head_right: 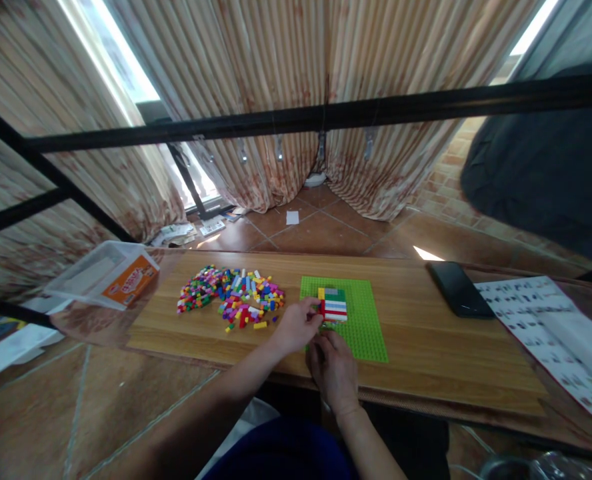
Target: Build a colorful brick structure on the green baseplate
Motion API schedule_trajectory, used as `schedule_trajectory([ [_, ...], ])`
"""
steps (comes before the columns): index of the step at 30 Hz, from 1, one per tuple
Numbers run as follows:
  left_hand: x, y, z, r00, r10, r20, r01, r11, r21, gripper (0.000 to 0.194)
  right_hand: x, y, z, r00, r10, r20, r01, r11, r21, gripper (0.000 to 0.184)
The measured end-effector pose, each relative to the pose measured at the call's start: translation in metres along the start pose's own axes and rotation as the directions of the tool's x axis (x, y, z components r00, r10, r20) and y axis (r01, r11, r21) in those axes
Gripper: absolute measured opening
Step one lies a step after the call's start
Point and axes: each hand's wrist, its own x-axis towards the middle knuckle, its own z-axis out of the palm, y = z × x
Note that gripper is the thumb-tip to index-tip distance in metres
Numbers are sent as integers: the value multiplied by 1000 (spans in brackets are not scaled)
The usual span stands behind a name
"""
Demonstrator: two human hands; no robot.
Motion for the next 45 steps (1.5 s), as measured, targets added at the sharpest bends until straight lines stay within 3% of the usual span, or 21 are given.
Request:
schedule_trajectory([
  [6, 10, 0, -1, 997, -77, 1, 76, 995, -58, 26, 1, 0, 0, 1000, -15, -13, 15, 1000, 17, 22],
  [12, 19, -1, 3, 977, -214, 26, 214, 950, -226, 20, 1, 1, 1, 1000, -16, -21, 16, 1000, -4, 21],
  [17, 21, -3, 5, 969, -245, 33, 242, 916, -320, 19, -1, 3, 2, 1000, -15, -12, 15, 1000, -7, 20],
  [23, 16, -8, 4, 979, -196, -61, 183, 968, -174, 15, 0, 2, 3, 999, -20, -32, 20, 1000, -7, 20],
  [30, -5, -1, 4, 985, -141, -94, 142, 990, 2, 41, -3, 6, 3, 1000, -28, -12, 28, 1000, -2, 19],
  [36, -7, 8, 8, 985, -139, -99, 149, 983, 111, 33, -6, 17, 4, 998, -66, 16, 66, 998, -12, 19],
  [40, -13, -1, 1, 989, -97, -113, 109, 989, 103, 23, -6, 19, 4, 996, -85, 29, 85, 996, -11, 21],
  [45, -27, -27, -17, 980, -110, -165, 124, 989, 77, 17, -6, 17, 6, 996, -73, -48, 70, 996, -54, 26],
])
